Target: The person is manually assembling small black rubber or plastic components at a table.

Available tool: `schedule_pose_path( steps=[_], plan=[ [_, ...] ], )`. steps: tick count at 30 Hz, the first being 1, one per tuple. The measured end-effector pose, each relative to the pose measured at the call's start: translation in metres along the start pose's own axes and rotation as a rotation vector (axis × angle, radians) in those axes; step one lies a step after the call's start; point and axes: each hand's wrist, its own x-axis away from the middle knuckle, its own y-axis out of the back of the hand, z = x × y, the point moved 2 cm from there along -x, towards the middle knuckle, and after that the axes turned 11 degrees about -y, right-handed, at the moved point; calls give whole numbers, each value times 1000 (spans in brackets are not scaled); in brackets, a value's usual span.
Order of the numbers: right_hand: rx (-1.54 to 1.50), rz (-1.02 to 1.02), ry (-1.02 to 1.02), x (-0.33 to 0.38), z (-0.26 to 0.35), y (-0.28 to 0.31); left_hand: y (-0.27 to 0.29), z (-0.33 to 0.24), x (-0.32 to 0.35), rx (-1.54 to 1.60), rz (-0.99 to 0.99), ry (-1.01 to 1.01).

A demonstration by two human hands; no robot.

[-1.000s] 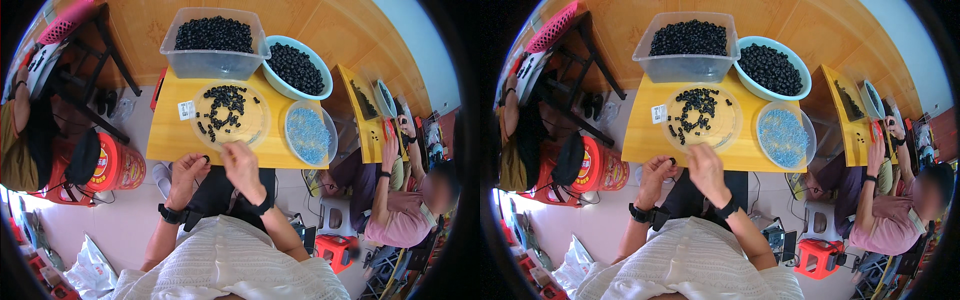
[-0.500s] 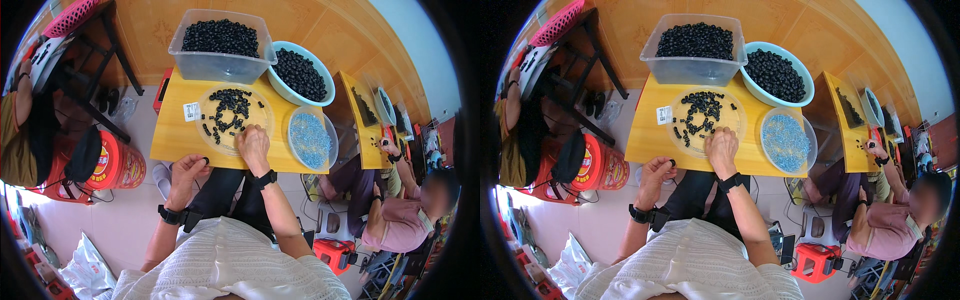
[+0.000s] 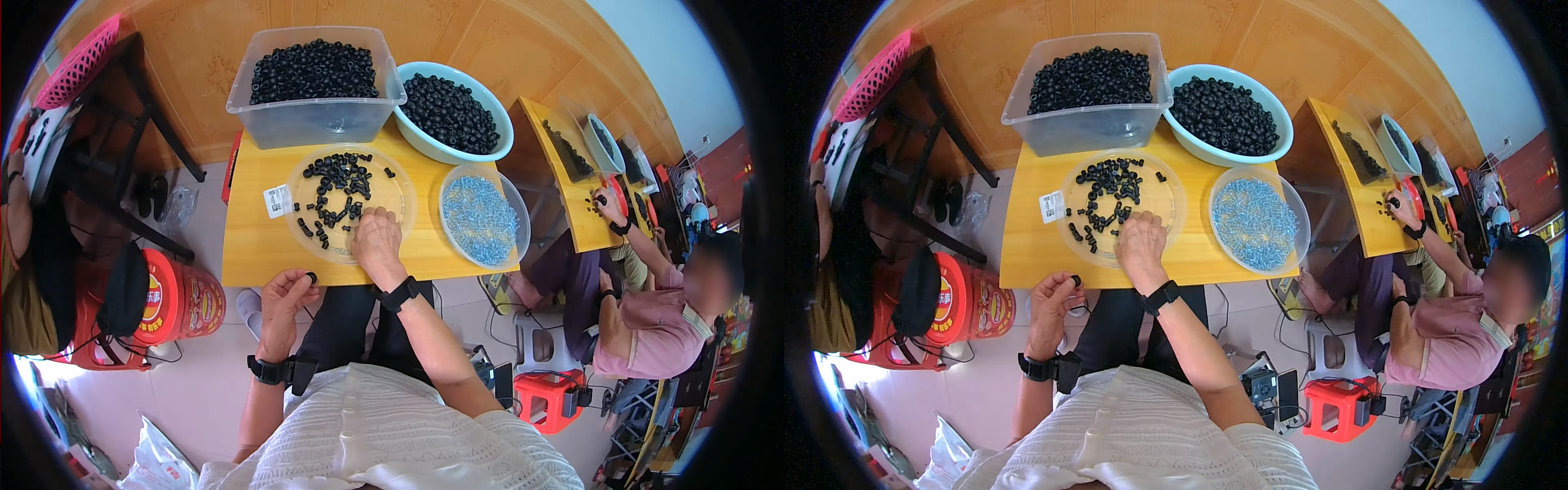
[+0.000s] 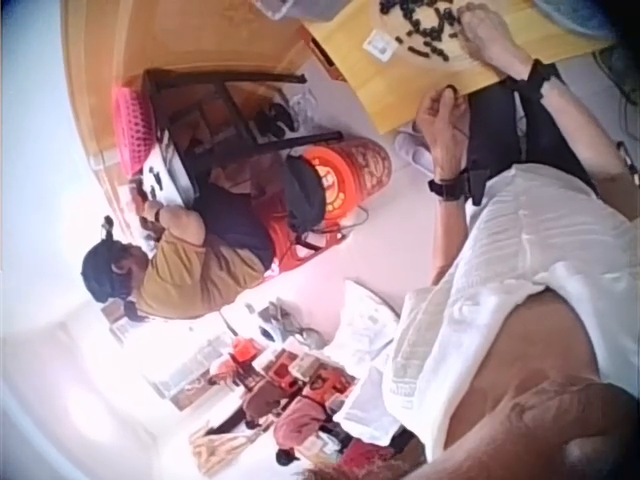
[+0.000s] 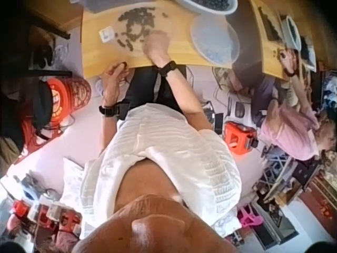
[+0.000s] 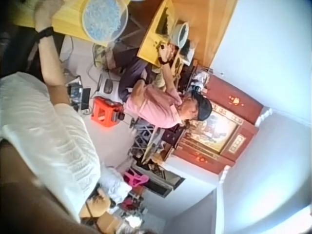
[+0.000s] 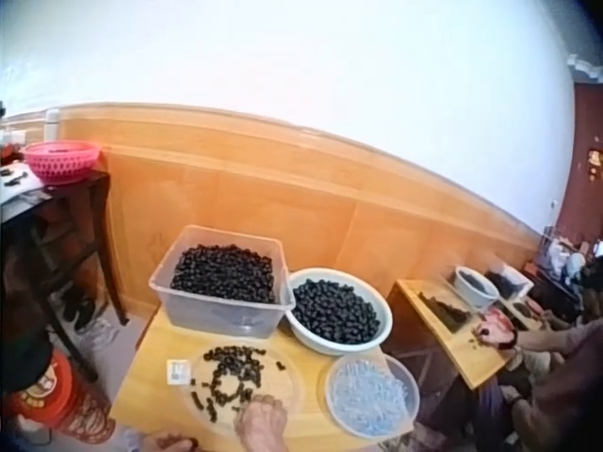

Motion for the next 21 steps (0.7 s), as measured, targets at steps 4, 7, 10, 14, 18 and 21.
schedule_pose_path(
  steps=[4,7,10,14,18,21],
  plan=[
    [-30,21,16,-2,1,2,-2,2,-2,0,8,9],
    [-26,42,26,-3,0,-1,-5,2,-2,-13,-5,8],
    [-30,37,20,-3,1,-4,-5,2,-2,-40,-13,10],
    [-41,38,44,-2,1,-4,-6,1,-2,-36,0,5],
    [-39,41,64,-1,1,-5,-9,0,0,-32,3,6],
    [-111,16,97,3,2,-3,-8,0,2,-27,-9,-3]
  ],
)
